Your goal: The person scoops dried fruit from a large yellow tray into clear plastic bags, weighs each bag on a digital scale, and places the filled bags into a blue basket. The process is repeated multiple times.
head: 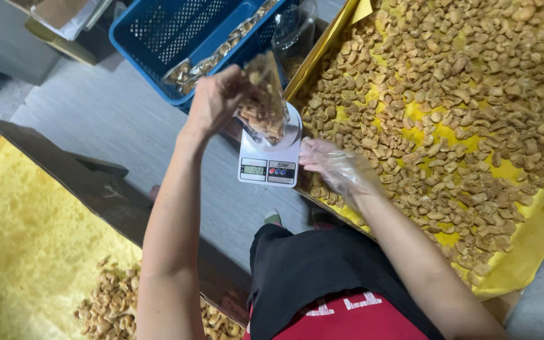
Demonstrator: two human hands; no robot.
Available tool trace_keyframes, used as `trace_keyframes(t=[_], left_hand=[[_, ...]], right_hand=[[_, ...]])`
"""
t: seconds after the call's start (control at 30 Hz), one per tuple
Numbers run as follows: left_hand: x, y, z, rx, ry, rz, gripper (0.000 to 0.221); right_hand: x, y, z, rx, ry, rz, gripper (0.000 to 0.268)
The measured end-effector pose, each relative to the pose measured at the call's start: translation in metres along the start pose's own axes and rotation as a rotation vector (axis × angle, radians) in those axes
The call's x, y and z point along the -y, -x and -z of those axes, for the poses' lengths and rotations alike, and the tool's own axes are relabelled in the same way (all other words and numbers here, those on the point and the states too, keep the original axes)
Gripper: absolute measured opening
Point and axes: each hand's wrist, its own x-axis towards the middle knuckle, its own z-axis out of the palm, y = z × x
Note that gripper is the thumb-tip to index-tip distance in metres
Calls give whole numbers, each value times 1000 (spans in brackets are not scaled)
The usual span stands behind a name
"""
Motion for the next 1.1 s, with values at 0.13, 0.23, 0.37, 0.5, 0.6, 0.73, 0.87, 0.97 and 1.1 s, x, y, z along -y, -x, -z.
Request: trace_keyframes(t=[0.13,0.23,0.37,0.5,0.6,0.73,0.87,0.97,1.1], left_hand=[[12,-21,31,-99,126,-48,26],[12,-30,52,-79,386,3,28],[2,-28,58,-66,741,16,27],[-12,-21,79,20,438,-77,24],[-32,-19,104,53,212,-93,33],[-61,-16,129,211,-280,1,31],[-77,-18,122,365,-392,-10,33],[-73,-17,111,355,-430,-193,27],[-62,-12,93,267,-155,-43,26]], right_hand=[[-18,-52,-30,156,-288,77,62],[-10,-61,-46,108,-511,168,57],[8,-37,-74,140,-713,142,49],[13,-26,-89,228,-972,89,51],[4,-30,-83,294,-1001,119,51],[-18,-34,-72,251,-875,109,47],[-34,-31,-68,319,-755,182,37],[-36,-30,-64,286,-738,166,34],[-38,-26,-63,238,-767,127,38]])
